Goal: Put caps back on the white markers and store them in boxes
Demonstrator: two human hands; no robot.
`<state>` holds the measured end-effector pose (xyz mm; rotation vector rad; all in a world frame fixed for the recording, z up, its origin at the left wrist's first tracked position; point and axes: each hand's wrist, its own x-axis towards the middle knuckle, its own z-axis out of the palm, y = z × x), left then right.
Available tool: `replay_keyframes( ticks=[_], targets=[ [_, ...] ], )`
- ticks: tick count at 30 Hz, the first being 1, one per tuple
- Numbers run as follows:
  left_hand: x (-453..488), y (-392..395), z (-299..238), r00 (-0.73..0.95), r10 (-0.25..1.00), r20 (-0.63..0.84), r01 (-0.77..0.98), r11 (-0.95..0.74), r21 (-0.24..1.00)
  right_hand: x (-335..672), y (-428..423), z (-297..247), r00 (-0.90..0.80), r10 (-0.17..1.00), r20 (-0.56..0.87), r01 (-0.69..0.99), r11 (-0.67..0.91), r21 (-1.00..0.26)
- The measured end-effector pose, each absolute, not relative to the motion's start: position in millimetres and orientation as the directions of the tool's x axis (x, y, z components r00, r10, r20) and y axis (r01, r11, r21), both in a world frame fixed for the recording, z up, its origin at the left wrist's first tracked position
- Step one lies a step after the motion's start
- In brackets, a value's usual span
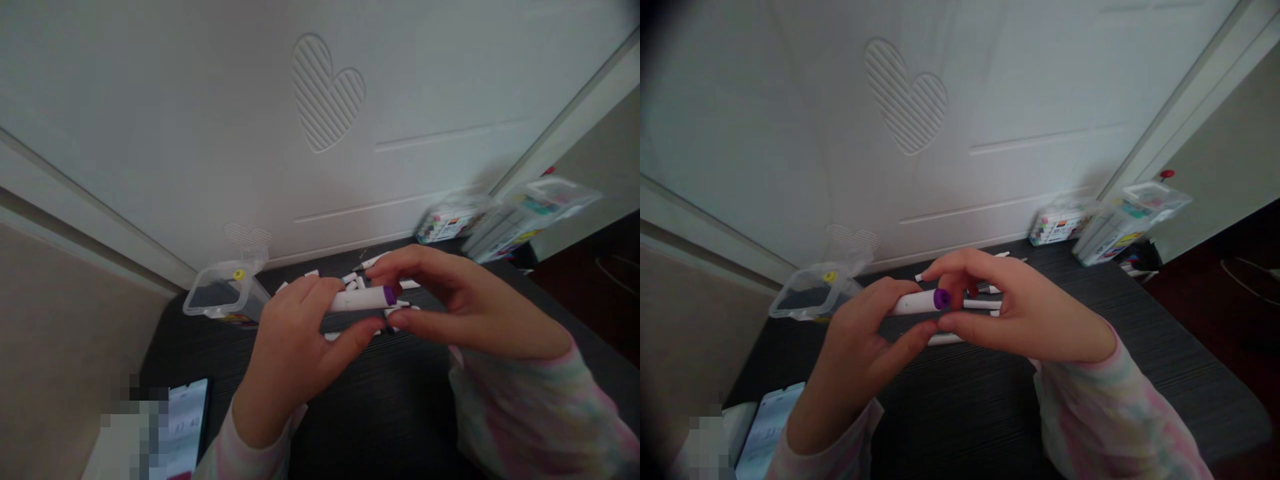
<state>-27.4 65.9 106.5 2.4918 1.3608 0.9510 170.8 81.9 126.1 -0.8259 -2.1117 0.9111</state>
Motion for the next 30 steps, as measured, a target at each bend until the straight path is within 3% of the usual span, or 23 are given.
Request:
replay_keyframes(
  ticks=[4,9,12,30],
  targets=[
    [-26,68,104,0.388,0.794,0.468,0.745,-0.570,0.348,172,80,126,-0.521,0.790,0.323,0.171,0.467,-0.868],
    [-16,70,95,0.395,0.755,0.523,0.859,-0.506,0.082,150,82,114,-0.106,0.917,0.384,-0.109,0.373,-0.921],
    [-7,68,91,0.423,0.731,0.535,0.867,-0.498,-0.005,132,82,107,-0.076,0.931,0.356,-0.191,0.337,-0.922],
    [0,63,92,0.418,0.829,0.370,0.888,-0.459,0.026,111,83,101,-0.065,0.987,0.147,-0.222,0.129,-0.966]
  ],
)
